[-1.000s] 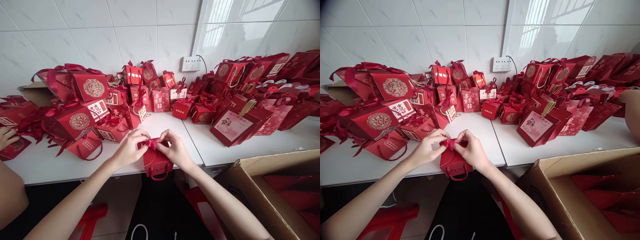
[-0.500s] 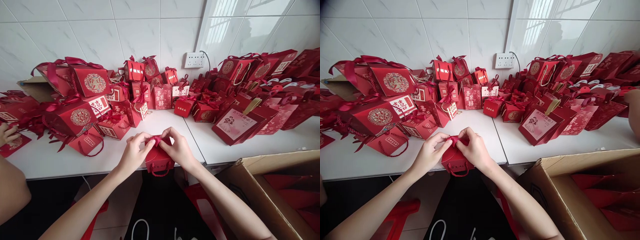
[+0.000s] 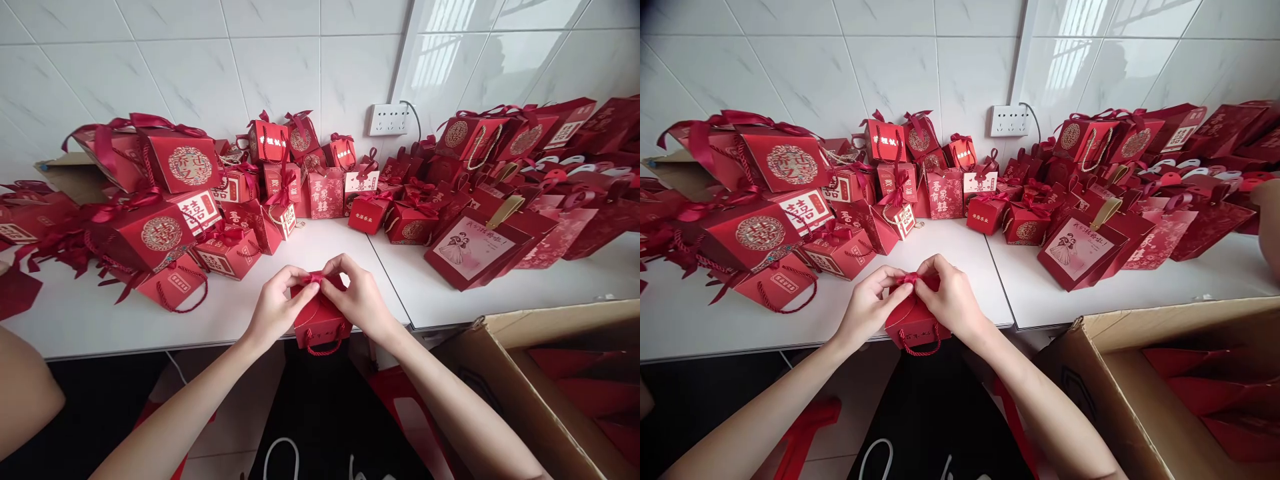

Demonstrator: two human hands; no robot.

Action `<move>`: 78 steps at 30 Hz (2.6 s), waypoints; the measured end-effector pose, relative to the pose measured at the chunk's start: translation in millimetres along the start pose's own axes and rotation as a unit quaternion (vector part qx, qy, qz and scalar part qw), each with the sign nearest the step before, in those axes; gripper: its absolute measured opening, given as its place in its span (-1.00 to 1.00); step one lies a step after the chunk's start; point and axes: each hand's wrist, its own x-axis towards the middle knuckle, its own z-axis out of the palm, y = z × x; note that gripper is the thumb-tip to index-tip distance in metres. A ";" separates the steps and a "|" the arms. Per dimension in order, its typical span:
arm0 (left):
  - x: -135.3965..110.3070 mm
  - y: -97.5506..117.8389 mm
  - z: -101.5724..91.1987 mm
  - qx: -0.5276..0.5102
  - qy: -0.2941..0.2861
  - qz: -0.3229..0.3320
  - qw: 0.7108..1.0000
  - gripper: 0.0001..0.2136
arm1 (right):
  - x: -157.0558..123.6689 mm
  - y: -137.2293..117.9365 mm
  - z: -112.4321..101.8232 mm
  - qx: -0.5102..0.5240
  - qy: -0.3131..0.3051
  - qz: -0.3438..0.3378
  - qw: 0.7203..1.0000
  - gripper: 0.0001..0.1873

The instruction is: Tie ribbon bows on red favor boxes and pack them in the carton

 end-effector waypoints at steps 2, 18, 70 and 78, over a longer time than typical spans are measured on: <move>0.7 -2.4 0.3 -0.004 0.009 -0.007 1.000 -0.78 | 0.2 0.7 -1.2 0.009 -0.011 -0.001 1.000 -0.97; 9.3 -11.8 -1.7 -0.060 0.006 -0.018 0.998 -0.73 | -3.5 -4.6 -13.4 -0.082 -0.028 -0.099 0.991 -0.91; -27.5 -0.6 17.3 0.081 0.114 -0.027 0.990 -0.74 | -21.1 -8.7 -30.5 -0.240 -0.036 0.128 0.962 -0.40; -32.3 -3.4 17.8 0.058 0.089 -0.009 0.994 -0.83 | -20.3 -13.6 -25.1 -0.211 -0.020 0.164 0.963 -0.45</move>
